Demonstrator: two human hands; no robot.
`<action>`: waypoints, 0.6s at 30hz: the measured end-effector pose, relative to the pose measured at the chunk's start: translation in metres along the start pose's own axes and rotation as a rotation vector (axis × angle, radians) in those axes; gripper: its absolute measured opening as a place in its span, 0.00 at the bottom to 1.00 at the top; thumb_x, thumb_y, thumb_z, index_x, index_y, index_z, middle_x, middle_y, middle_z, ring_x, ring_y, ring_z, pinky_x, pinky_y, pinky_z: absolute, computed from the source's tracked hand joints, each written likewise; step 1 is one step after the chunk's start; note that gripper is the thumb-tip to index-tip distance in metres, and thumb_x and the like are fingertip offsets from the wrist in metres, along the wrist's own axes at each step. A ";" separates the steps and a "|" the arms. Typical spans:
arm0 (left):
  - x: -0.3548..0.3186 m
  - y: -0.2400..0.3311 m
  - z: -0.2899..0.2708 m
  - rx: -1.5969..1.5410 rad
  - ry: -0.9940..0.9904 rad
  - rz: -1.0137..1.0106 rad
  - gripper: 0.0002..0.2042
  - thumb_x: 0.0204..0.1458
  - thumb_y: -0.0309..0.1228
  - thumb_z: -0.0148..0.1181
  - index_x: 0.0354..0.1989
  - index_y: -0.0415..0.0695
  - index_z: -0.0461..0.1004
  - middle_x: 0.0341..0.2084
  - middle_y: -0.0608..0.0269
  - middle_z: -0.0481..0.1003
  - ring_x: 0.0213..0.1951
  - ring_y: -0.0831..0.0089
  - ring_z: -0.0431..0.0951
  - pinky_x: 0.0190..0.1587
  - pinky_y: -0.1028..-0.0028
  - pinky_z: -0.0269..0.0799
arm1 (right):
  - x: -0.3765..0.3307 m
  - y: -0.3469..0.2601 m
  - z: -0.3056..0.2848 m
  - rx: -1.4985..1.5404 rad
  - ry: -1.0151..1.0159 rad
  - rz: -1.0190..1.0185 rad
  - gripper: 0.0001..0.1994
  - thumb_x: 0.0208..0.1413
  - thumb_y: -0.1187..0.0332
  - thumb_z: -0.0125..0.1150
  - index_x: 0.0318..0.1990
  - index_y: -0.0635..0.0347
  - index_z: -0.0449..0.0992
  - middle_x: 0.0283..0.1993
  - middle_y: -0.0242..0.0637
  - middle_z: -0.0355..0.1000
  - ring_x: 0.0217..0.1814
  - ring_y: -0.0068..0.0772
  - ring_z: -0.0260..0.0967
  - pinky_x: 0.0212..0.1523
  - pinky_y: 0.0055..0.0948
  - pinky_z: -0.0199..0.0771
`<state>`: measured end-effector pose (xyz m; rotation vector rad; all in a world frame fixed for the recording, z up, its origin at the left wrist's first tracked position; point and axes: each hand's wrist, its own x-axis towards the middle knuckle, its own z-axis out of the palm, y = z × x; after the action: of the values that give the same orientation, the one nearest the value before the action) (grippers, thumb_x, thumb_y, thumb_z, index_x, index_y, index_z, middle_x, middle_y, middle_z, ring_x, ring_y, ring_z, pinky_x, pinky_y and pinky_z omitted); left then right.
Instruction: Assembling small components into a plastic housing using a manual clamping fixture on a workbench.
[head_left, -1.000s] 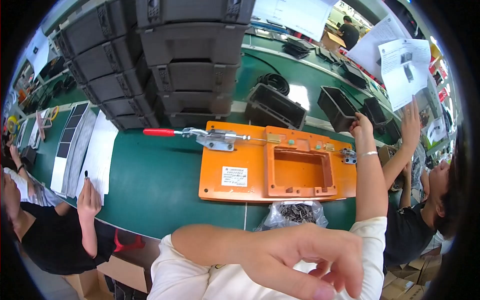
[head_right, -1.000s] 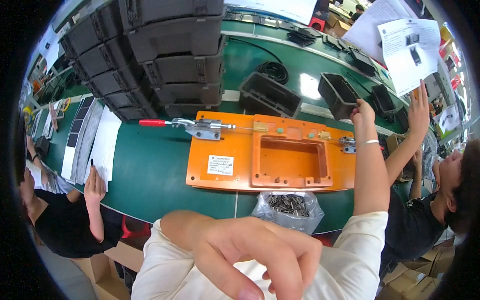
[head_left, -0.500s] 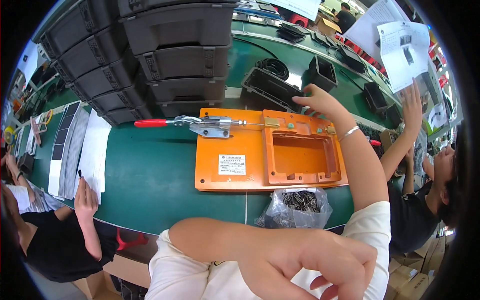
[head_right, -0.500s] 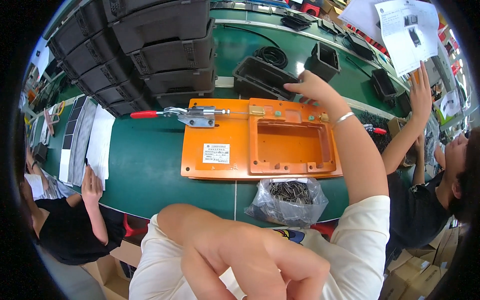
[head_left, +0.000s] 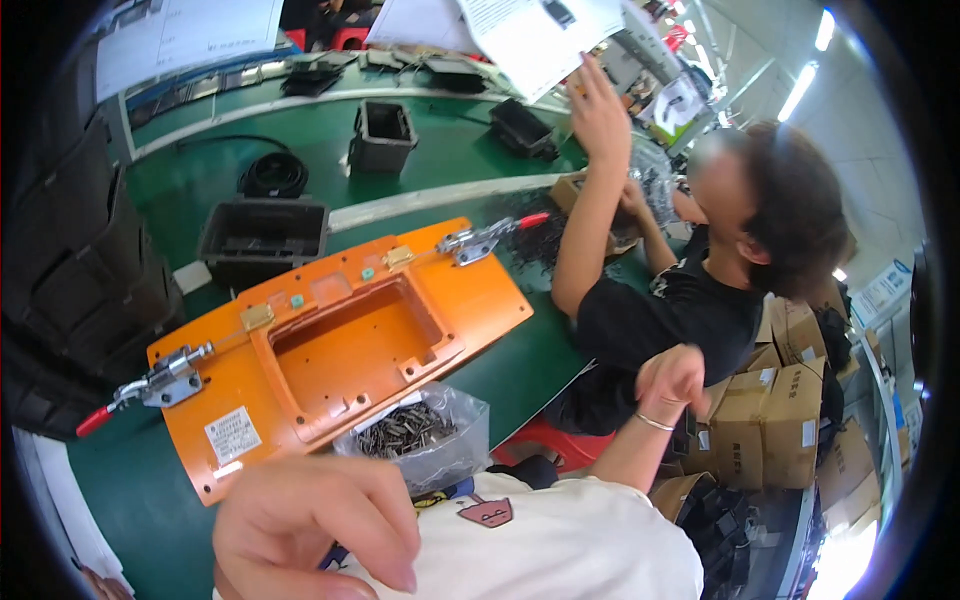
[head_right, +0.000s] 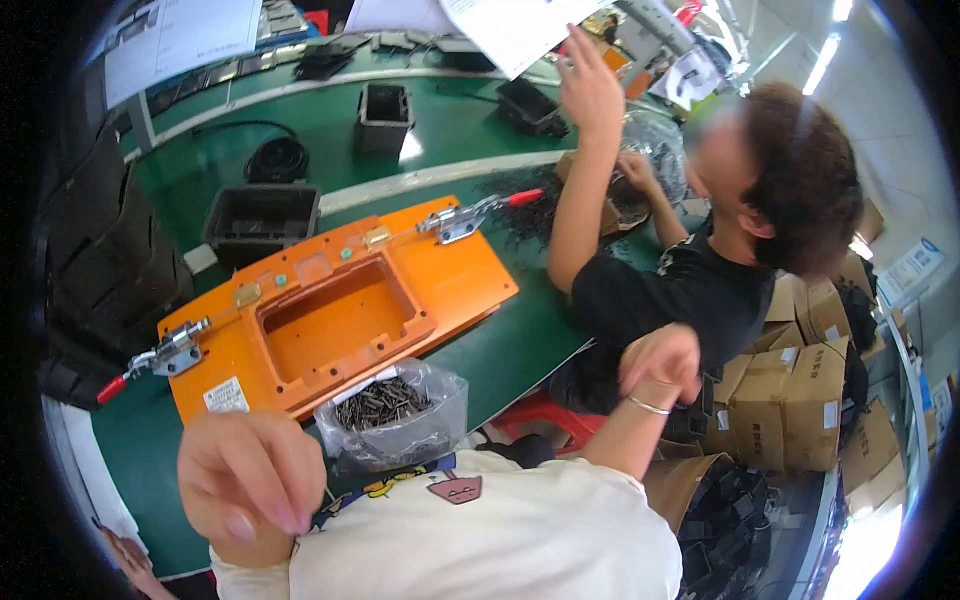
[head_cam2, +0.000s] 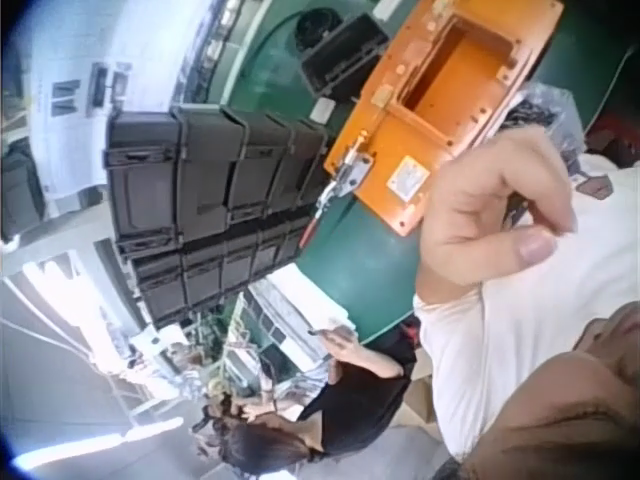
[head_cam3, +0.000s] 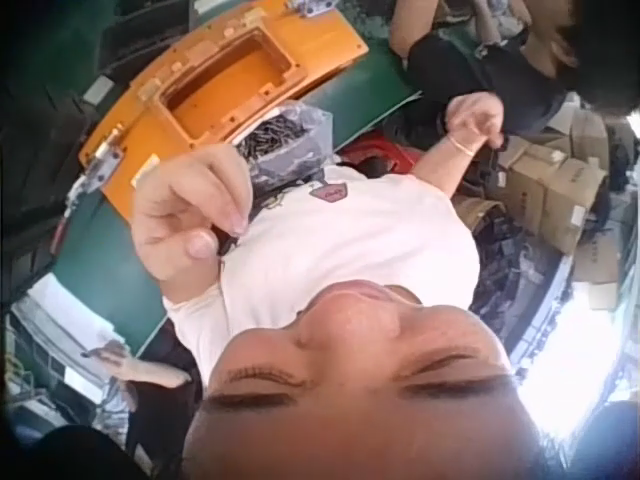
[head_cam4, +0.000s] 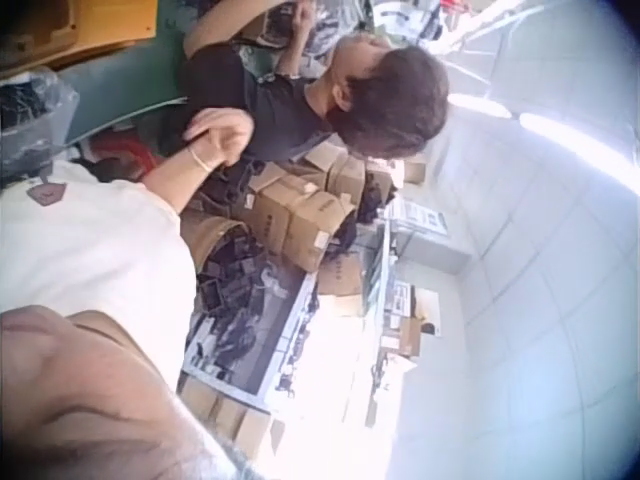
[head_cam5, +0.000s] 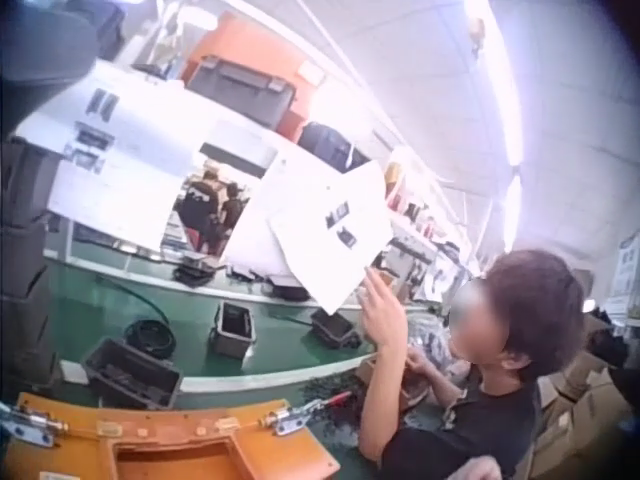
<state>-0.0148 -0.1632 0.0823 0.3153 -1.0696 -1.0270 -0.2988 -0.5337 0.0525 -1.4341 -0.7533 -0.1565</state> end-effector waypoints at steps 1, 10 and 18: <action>0.002 0.001 0.002 -0.006 0.062 0.007 0.10 0.50 0.30 0.63 0.33 0.35 0.76 0.26 0.50 0.75 0.24 0.67 0.74 0.26 0.74 0.69 | -0.027 0.000 0.009 0.188 0.730 -0.158 0.37 0.52 0.54 0.63 0.64 0.66 0.56 0.61 0.54 0.62 0.54 0.47 0.69 0.50 0.41 0.71; -0.009 0.016 -0.003 0.181 0.085 0.005 0.08 0.52 0.31 0.63 0.34 0.40 0.74 0.27 0.55 0.76 0.26 0.69 0.76 0.28 0.75 0.68 | 0.093 0.083 0.046 -0.439 0.694 0.470 0.09 0.50 0.76 0.62 0.39 0.67 0.77 0.35 0.37 0.78 0.33 0.26 0.73 0.37 0.24 0.73; -0.023 0.037 0.000 0.308 0.032 0.091 0.07 0.53 0.30 0.62 0.34 0.41 0.73 0.28 0.56 0.76 0.26 0.68 0.76 0.29 0.73 0.67 | 0.216 0.146 0.045 -1.055 0.313 0.166 0.07 0.47 0.74 0.66 0.34 0.64 0.77 0.29 0.40 0.74 0.32 0.37 0.74 0.33 0.28 0.72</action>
<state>0.0024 -0.1254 0.0937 0.5247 -1.2033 -0.7729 -0.0737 -0.3952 0.0478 -2.3778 -0.2584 -0.7076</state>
